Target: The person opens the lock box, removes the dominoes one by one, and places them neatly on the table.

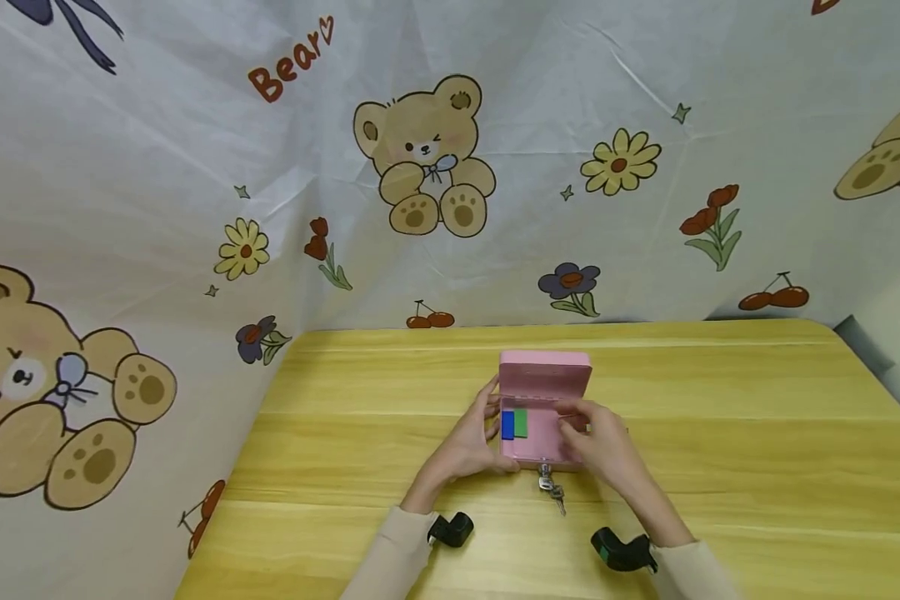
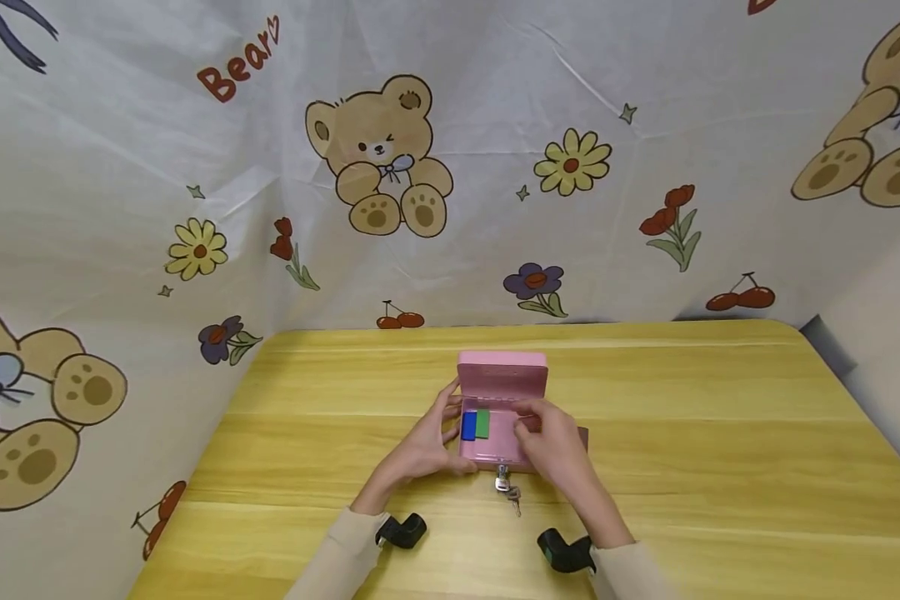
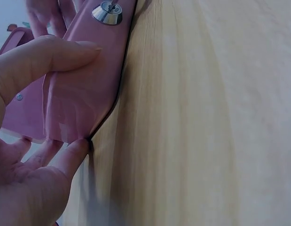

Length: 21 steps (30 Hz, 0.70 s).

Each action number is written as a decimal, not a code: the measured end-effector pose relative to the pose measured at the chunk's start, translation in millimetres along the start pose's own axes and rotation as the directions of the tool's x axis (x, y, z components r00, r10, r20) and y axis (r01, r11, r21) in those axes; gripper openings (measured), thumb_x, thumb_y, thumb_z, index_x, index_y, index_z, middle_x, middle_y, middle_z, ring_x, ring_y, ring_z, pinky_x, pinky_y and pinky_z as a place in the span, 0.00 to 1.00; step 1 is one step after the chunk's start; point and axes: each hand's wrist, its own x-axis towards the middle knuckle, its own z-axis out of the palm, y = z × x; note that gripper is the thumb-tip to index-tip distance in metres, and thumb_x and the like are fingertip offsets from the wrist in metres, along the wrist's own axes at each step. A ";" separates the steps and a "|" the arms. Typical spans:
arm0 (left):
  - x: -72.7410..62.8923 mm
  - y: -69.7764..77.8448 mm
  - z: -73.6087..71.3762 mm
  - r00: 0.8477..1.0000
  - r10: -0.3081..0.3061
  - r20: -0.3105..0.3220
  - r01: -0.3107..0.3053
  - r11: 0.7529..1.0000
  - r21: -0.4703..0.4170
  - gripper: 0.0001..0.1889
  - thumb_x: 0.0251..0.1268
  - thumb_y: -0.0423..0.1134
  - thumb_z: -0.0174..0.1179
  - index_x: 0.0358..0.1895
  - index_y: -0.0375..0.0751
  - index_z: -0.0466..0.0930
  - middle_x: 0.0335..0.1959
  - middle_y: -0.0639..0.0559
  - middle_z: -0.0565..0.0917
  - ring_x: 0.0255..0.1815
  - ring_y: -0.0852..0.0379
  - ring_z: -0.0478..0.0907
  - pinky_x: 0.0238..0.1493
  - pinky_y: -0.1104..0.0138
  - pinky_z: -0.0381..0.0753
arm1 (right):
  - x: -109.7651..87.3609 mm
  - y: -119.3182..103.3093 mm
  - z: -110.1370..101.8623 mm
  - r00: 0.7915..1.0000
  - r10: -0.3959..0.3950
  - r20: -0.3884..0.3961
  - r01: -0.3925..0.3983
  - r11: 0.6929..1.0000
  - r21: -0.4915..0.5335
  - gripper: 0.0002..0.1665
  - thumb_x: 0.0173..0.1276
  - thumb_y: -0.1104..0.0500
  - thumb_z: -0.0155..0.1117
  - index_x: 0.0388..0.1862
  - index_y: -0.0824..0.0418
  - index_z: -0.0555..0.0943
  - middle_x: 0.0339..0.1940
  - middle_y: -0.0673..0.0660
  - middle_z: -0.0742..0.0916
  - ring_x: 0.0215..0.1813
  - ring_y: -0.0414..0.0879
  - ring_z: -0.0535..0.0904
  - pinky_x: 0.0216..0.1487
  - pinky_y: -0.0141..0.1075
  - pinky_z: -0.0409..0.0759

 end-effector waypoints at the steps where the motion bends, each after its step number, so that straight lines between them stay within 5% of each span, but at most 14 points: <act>1: 0.1 0.2 -0.1 1.000 -0.001 0.003 0.001 1.000 -0.003 0.74 0.37 0.15 0.77 0.87 0.56 0.38 0.77 0.44 0.61 0.79 0.44 0.59 0.77 0.64 0.68 | 3.2 -1.3 6.8 1.000 0.010 0.017 -0.011 1.000 0.013 0.17 0.72 0.69 0.64 0.58 0.72 0.84 0.48 0.67 0.89 0.47 0.55 0.86 0.40 0.37 0.87; 8: -4.1 0.1 -0.6 1.000 -0.020 -0.008 0.020 1.000 -0.003 0.74 0.38 0.15 0.77 0.87 0.57 0.39 0.78 0.44 0.61 0.80 0.45 0.59 0.76 0.64 0.69 | 16.1 -7.7 41.1 0.987 0.127 0.099 -0.147 0.960 0.240 0.22 0.74 0.70 0.59 0.65 0.76 0.78 0.55 0.73 0.87 0.51 0.59 0.88 0.46 0.42 0.92; 21: -0.5 -1.9 0.4 1.000 -0.013 -0.010 0.013 1.000 -0.002 0.74 0.38 0.16 0.78 0.86 0.60 0.40 0.77 0.47 0.62 0.79 0.47 0.61 0.77 0.65 0.68 | 25.9 -11.5 44.5 0.979 0.195 0.062 -0.205 0.919 0.337 0.19 0.71 0.74 0.59 0.59 0.80 0.80 0.51 0.76 0.86 0.48 0.59 0.87 0.45 0.41 0.92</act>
